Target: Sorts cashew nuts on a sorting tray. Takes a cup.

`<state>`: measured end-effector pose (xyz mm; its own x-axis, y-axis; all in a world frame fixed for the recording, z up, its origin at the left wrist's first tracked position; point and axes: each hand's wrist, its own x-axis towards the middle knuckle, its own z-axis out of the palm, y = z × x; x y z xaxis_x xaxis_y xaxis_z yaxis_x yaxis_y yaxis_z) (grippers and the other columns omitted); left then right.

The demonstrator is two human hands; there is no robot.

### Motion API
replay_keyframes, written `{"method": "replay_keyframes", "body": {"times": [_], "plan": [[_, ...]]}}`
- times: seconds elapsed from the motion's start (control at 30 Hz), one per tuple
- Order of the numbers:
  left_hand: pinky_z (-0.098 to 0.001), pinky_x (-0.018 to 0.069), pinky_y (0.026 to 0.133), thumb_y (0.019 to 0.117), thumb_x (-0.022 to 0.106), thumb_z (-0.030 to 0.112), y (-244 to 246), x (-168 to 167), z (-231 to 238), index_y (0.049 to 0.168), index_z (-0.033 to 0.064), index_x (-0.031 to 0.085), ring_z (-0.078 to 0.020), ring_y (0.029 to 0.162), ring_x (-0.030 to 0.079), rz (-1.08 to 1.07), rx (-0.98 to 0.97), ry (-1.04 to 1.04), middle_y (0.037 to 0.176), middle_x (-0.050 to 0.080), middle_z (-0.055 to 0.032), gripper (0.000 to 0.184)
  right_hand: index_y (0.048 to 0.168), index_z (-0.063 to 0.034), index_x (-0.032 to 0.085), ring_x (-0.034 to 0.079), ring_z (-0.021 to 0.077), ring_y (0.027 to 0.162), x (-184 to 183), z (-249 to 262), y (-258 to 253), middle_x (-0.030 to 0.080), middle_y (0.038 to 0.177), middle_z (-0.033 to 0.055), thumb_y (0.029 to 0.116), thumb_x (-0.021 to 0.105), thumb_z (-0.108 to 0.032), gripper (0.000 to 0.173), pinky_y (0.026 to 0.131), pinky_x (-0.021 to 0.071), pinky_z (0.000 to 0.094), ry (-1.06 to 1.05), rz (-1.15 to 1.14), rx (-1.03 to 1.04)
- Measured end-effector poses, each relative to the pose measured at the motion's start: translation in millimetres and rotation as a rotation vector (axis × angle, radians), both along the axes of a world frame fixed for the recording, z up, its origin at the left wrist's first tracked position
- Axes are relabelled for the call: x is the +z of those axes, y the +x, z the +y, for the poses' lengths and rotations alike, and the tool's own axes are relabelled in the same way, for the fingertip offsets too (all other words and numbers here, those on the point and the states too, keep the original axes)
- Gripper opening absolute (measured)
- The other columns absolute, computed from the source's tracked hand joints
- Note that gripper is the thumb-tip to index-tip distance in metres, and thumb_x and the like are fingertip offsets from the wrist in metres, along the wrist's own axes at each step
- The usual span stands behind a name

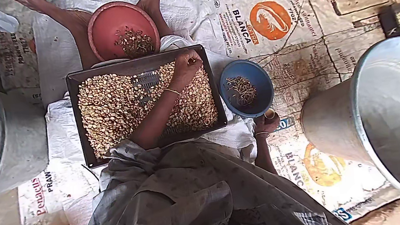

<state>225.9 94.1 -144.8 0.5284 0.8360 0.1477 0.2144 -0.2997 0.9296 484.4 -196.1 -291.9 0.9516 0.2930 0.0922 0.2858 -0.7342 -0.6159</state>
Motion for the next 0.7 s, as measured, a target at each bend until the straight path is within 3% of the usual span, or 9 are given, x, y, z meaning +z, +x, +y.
{"method": "replay_keyframes", "body": {"times": [0.07, 0.13, 0.27, 0.4, 0.47, 0.7], "plan": [[-0.0248, 0.0496, 0.081, 0.0988, 0.059, 0.007, -9, 7, -3, 0.095, 0.0001, 0.066, -0.0065, 0.084, 0.059, -0.162, -0.011, -0.184, 0.091, 0.064, -0.0038, 0.01, 0.145, 0.0057, 0.048, 0.048, 0.0408, 0.139, -2, -1, 1, 0.053, 0.144, 0.0303, 0.0937, 0.07, -0.031, 0.067, 0.118, 0.0354, 0.0456, 0.006, 0.003, 0.004], [-0.0236, 0.0531, 0.076, 0.0987, 0.055, 0.002, -16, 11, -6, 0.091, 0.0041, 0.062, -0.0053, 0.076, 0.06, -0.287, -0.02, -0.372, 0.084, 0.063, 0.0013, 0.011, 0.145, 0.0053, 0.049, 0.049, 0.0399, 0.138, -4, -1, 2, 0.053, 0.144, 0.0297, 0.0938, 0.07, -0.031, 0.067, 0.118, 0.0362, 0.0449, 0.007, -0.004, 0.001], [-0.0251, 0.0573, 0.074, 0.1008, 0.05, -0.001, -29, 17, -13, 0.094, 0.0063, 0.059, -0.0086, 0.075, 0.066, -0.36, 0.038, -0.653, 0.085, 0.066, -0.0002, 0.013, 0.145, 0.0054, 0.05, 0.051, 0.04, 0.137, -2, 1, 1, 0.055, 0.143, 0.0295, 0.0945, 0.07, -0.032, 0.066, 0.117, 0.0373, 0.045, 0.001, -0.01, -0.001], [-0.0261, 0.0588, 0.073, 0.1018, 0.048, -0.002, -37, 18, -17, 0.098, 0.0052, 0.055, -0.0115, 0.075, 0.067, -0.391, 0.128, -0.81, 0.088, 0.066, -0.0034, 0.011, 0.148, 0.0075, 0.045, 0.045, 0.0409, 0.142, 9, 1, -4, 0.048, 0.149, 0.0321, 0.0968, 0.068, -0.027, 0.066, 0.121, 0.0328, 0.0434, -0.026, 0.028, 0.001], [-0.0269, 0.0594, 0.075, 0.1014, 0.048, -0.002, -40, 16, -18, 0.103, 0.0033, 0.055, -0.0132, 0.077, 0.069, -0.397, 0.159, -0.85, 0.09, 0.068, -0.0053, 0.009, 0.148, 0.0081, 0.045, 0.045, 0.0412, 0.142, 11, 2, -7, 0.048, 0.148, 0.0327, 0.0973, 0.067, -0.027, 0.065, 0.12, 0.0332, 0.0438, -0.034, 0.028, 0.004], [-0.029, 0.06, 0.081, 0.0999, 0.05, -0.005, -46, 14, -18, 0.104, -0.0001, 0.058, -0.0143, 0.08, 0.07, -0.374, 0.209, -0.884, 0.09, 0.069, -0.006, 0.011, 0.148, 0.007, 0.045, 0.046, 0.0393, 0.141, 11, 3, -7, 0.049, 0.148, 0.0313, 0.0965, 0.068, -0.029, 0.066, 0.12, 0.0333, 0.0421, -0.032, 0.034, -0.004]]}}
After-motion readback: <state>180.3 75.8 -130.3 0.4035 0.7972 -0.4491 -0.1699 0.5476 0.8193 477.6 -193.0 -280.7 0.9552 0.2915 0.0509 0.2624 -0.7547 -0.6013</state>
